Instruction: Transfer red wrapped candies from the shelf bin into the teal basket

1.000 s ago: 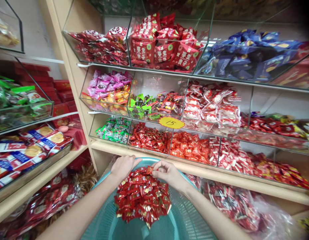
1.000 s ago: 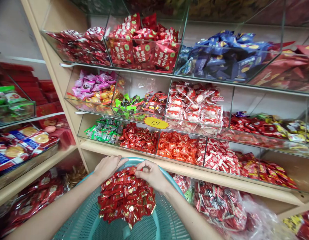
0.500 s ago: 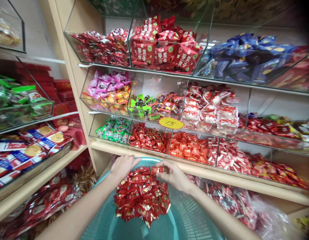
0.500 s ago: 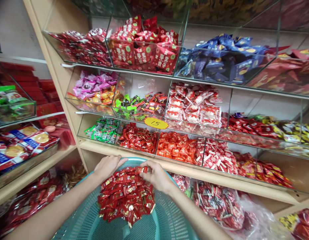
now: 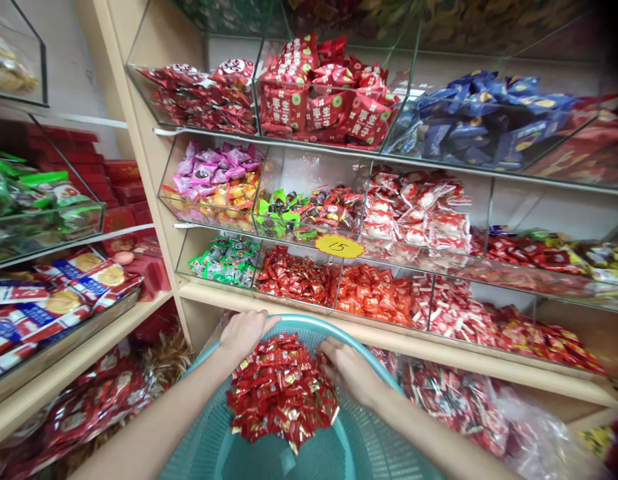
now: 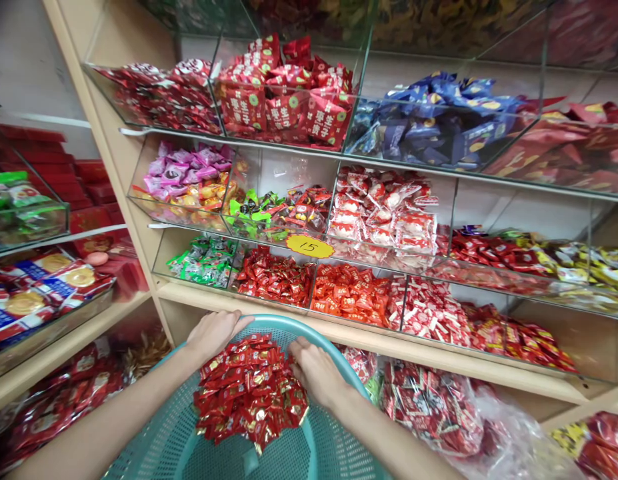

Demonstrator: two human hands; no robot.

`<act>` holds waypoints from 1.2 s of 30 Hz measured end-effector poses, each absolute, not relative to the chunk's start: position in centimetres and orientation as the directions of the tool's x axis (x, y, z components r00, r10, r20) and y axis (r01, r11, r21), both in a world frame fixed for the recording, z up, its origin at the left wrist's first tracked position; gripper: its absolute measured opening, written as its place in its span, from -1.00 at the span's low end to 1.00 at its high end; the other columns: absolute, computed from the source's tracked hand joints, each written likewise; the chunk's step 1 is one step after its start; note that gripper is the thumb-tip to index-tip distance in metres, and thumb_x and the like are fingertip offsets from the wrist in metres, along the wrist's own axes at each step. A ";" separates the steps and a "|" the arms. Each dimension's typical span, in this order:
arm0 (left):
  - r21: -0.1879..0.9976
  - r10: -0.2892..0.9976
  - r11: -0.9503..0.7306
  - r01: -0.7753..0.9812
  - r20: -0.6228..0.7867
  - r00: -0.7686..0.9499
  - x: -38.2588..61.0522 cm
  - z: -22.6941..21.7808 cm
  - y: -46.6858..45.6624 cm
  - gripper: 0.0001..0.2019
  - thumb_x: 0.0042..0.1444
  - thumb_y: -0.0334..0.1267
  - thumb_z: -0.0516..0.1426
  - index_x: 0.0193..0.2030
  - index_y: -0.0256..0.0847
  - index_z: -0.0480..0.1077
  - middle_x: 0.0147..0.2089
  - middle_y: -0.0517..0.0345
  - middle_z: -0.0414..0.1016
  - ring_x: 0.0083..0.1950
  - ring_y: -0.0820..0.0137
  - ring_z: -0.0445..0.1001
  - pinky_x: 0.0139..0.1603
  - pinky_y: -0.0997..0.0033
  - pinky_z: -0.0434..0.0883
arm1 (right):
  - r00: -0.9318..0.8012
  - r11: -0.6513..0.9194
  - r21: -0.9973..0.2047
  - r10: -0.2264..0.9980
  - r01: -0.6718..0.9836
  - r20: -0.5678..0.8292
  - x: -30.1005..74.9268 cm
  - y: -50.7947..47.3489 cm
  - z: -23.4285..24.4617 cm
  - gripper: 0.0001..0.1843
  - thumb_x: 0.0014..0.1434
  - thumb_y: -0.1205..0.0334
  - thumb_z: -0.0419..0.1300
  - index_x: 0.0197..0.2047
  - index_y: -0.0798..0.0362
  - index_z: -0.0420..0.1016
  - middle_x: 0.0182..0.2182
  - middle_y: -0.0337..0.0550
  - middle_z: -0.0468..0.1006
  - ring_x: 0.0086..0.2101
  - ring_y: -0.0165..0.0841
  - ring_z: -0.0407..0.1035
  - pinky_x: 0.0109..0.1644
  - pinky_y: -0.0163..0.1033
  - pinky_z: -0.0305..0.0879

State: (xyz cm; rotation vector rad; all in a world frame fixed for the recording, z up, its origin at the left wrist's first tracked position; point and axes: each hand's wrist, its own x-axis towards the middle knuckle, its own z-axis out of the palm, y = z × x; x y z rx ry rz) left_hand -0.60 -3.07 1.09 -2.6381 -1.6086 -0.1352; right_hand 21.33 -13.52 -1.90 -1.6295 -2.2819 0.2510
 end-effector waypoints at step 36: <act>0.037 0.887 -0.453 0.891 0.118 0.446 -0.7 0.7 -3.0 -0.46 0.19 0.10 -0.22 -0.24 -0.28 0.41 -0.30 -0.14 0.53 -0.21 0.05 0.51 -0.24 0.14 0.38 | -0.143 0.106 0.202 0.974 0.974 0.176 19.2 -4.0 5.7 -0.73 0.18 0.49 -0.09 -0.12 0.11 0.32 -0.14 0.01 0.39 -0.12 -0.30 0.29 -0.15 -0.32 0.20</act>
